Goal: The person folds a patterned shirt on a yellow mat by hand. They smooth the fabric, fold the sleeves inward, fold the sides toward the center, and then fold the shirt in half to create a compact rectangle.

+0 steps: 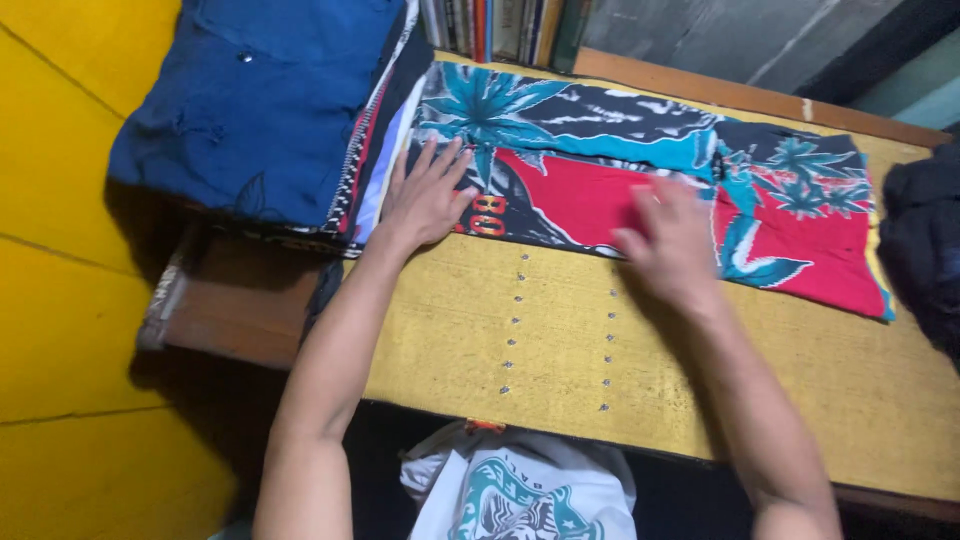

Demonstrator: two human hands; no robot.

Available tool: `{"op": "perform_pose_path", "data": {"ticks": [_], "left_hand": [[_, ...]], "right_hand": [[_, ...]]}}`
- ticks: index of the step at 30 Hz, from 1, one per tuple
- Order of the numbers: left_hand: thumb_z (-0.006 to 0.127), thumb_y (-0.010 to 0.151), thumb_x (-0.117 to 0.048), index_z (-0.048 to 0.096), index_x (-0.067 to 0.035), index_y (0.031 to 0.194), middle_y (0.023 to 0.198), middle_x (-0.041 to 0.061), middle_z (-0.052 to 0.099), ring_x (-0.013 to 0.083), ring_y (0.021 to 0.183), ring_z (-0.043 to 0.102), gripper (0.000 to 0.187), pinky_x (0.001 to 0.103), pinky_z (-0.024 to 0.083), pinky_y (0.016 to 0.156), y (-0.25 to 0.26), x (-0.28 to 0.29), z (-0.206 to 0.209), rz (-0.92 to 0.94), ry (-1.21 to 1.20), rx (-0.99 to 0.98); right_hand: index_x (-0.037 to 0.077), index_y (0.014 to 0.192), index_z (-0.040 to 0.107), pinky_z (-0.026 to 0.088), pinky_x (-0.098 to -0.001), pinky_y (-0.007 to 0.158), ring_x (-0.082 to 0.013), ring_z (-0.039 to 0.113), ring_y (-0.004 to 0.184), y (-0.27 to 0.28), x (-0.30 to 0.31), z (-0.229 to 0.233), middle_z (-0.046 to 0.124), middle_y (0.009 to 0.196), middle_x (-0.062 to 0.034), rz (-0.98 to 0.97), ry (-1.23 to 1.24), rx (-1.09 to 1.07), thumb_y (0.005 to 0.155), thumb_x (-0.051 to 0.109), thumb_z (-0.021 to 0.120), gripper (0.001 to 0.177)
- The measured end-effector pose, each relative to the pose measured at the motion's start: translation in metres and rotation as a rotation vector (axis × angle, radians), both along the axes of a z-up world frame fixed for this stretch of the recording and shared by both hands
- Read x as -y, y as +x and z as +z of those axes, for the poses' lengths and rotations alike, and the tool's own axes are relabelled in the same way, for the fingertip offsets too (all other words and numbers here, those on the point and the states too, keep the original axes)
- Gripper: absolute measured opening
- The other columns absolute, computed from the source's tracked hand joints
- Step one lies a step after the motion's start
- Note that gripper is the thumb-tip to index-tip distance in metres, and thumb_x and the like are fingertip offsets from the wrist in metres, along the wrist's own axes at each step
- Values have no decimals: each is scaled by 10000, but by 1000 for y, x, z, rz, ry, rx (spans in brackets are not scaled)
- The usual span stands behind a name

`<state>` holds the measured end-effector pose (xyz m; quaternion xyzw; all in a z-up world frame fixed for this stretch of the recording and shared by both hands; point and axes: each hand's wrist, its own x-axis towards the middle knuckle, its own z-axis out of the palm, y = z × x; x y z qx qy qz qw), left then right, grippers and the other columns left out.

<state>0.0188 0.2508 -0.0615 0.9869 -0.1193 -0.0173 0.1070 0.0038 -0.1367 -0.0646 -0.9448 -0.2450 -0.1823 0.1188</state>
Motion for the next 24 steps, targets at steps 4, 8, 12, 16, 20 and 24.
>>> {"op": "perform_pose_path", "data": {"ticks": [4,8,12,16,20,24], "left_hand": [[338,1093,-484,372,-177,1610,1707,44,272,358,1565,216,602,673,166,1210,4,-4,-11,-35,-27,14],[315,1101,-439,361,-170,1617,1706,47,281,339,1569,202,584,639,141,1223,1,-3,-6,6,-24,33],[301,1095,-446,340,-161,1625,1717,55,249,348,1574,173,602,661,126,1222,3,-3,-4,21,-17,0],[334,1092,-495,360,-137,1617,1705,87,275,372,1565,193,636,668,143,1214,-3,1,12,-7,-28,-6],[363,1042,-661,363,-104,1614,1704,115,282,389,1566,191,798,678,131,1211,-8,6,20,-4,-38,-24],[361,1030,-698,344,-96,1623,1715,111,262,386,1572,177,845,688,120,1212,-6,6,19,3,-30,-37]], "right_hand": [[214,1572,466,278,-634,1162,-396,240,1544,-4,-102,15,328,1676,-98,62,-100,-199,994,507,607,663],[192,1611,355,155,-667,1220,-391,161,1571,17,-158,17,249,1704,-89,167,-112,-466,1080,566,367,650],[289,1653,233,105,-666,1238,-354,114,1589,31,-147,12,177,1727,-20,123,-148,-505,1044,671,365,731],[300,1656,217,93,-648,1247,-350,97,1591,18,-98,17,175,1729,-29,27,-161,-541,1035,680,372,743],[235,1655,242,123,-639,1247,-376,142,1580,-6,-39,28,204,1724,-63,-50,-171,-546,1054,632,378,732],[227,1649,262,131,-642,1244,-388,174,1571,-30,20,32,232,1716,-74,-141,-161,-528,1044,647,390,747]]}}
